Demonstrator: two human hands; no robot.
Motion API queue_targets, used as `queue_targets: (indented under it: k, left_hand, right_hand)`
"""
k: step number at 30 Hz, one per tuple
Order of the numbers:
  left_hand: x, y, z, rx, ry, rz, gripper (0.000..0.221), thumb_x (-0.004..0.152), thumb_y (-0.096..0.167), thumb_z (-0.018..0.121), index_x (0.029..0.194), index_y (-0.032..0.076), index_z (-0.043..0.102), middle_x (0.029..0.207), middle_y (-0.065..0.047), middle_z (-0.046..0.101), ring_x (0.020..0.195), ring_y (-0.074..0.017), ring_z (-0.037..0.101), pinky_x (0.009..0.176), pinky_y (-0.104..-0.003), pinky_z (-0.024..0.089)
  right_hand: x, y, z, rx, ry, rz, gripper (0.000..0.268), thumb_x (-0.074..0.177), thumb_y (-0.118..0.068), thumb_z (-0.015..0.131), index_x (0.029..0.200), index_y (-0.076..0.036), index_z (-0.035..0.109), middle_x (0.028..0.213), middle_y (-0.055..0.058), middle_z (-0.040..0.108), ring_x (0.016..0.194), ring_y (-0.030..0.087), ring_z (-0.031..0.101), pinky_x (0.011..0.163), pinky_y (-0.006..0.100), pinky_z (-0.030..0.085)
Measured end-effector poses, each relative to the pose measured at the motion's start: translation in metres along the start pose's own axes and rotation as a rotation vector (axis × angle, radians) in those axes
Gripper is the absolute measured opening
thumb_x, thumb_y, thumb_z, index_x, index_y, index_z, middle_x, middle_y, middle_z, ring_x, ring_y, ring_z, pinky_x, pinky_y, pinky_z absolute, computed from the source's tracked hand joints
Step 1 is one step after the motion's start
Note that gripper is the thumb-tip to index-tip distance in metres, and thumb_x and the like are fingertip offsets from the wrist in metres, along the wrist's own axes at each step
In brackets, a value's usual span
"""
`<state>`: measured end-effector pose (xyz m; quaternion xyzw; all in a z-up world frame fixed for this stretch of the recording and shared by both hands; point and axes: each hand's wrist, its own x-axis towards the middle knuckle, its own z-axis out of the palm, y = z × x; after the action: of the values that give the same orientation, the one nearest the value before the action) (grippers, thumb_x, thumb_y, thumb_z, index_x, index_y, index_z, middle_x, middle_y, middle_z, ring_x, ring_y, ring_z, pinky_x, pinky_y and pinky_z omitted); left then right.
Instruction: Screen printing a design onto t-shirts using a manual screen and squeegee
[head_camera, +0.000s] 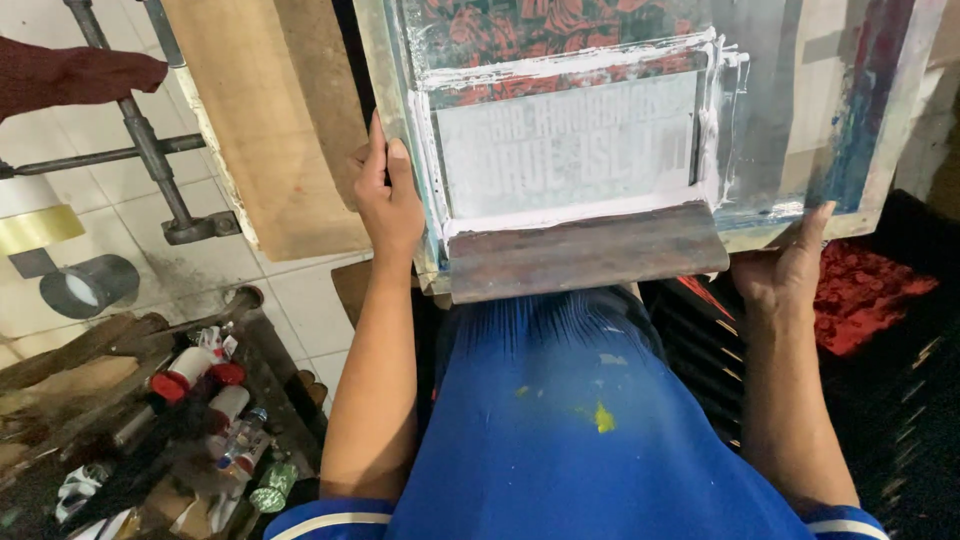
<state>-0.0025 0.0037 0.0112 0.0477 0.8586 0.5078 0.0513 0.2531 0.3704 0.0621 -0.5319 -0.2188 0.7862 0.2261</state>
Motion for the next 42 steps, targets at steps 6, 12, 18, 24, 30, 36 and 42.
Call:
queue_targets:
  k: [6,12,18,24,30,36,42]
  left_hand:
    - [0.001,0.000,0.000,-0.012,-0.007,-0.011,0.045,0.113,0.028,0.048,0.154,0.010,0.048,0.088,0.001,0.051,0.092,-0.0169,0.043,0.089,-0.030,0.042]
    - [0.003,-0.004,0.001,-0.001,0.009,0.027,0.043,0.112,0.025,0.050,0.151,0.007,0.052,0.080,0.002,0.046,0.086,-0.0170,0.039,0.094,-0.030,0.037]
    - [0.003,-0.007,0.001,0.016,0.000,0.011,0.043,0.112,0.022,0.048,0.153,0.010,0.051,0.082,0.001,0.049,0.091,-0.0189,0.042,0.094,-0.032,0.039]
    - [0.002,-0.001,0.002,-0.019,-0.006,-0.051,0.047,0.112,0.027,0.048,0.154,0.006,0.049,0.082,0.004,0.039,0.078,-0.0115,0.037,0.077,-0.026,0.038]
    - [-0.002,0.007,0.000,-0.025,-0.012,-0.035,0.044,0.114,0.023,0.048,0.156,0.011,0.045,0.087,0.004,0.048,0.095,-0.0155,0.042,0.104,-0.033,0.038]
    - [-0.001,0.001,0.002,-0.007,0.000,-0.043,0.044,0.112,0.024,0.051,0.154,0.012,0.048,0.098,-0.004,0.057,0.103,-0.0183,0.046,0.095,-0.032,0.043]
    - [-0.004,-0.002,0.003,-0.006,0.024,-0.034,0.043,0.111,0.026,0.051,0.153,0.013,0.050,0.103,-0.007,0.057,0.108,-0.0191,0.049,0.099,-0.032,0.044]
  right_hand:
    - [-0.001,-0.001,0.004,0.089,0.108,0.004,0.078,0.074,-0.047,0.074,0.141,-0.009,0.063,0.140,0.016,0.070,0.131,0.033,0.067,0.117,0.049,0.054]
    - [0.017,0.001,-0.017,-0.002,0.098,-0.022,0.075,0.072,-0.053,0.073,0.134,-0.013,0.067,0.131,0.010,0.075,0.124,0.027,0.072,0.112,0.041,0.060]
    - [0.007,-0.001,-0.003,-0.004,0.244,-0.027,0.073,0.070,-0.052,0.074,0.131,-0.012,0.070,0.130,0.011,0.076,0.122,0.028,0.073,0.106,0.042,0.064]
    - [0.003,0.000,-0.003,0.035,0.124,-0.050,0.078,0.073,-0.050,0.075,0.139,-0.009,0.063,0.137,0.016,0.071,0.129,0.032,0.068,0.114,0.049,0.057]
    - [-0.006,-0.004,0.007,0.018,0.011,0.016,0.082,0.078,-0.051,0.072,0.147,-0.009,0.056,0.143,0.015,0.066,0.133,0.031,0.063,0.119,0.048,0.050]
    - [0.001,-0.001,0.003,0.017,-0.040,0.022,0.079,0.084,-0.055,0.062,0.150,-0.012,0.055,0.149,0.014,0.063,0.138,0.032,0.060,0.123,0.051,0.044]
    - [-0.011,-0.006,0.017,0.018,0.058,0.092,0.078,0.079,-0.054,0.071,0.144,-0.013,0.060,0.145,0.012,0.066,0.135,0.028,0.062,0.124,0.047,0.045]
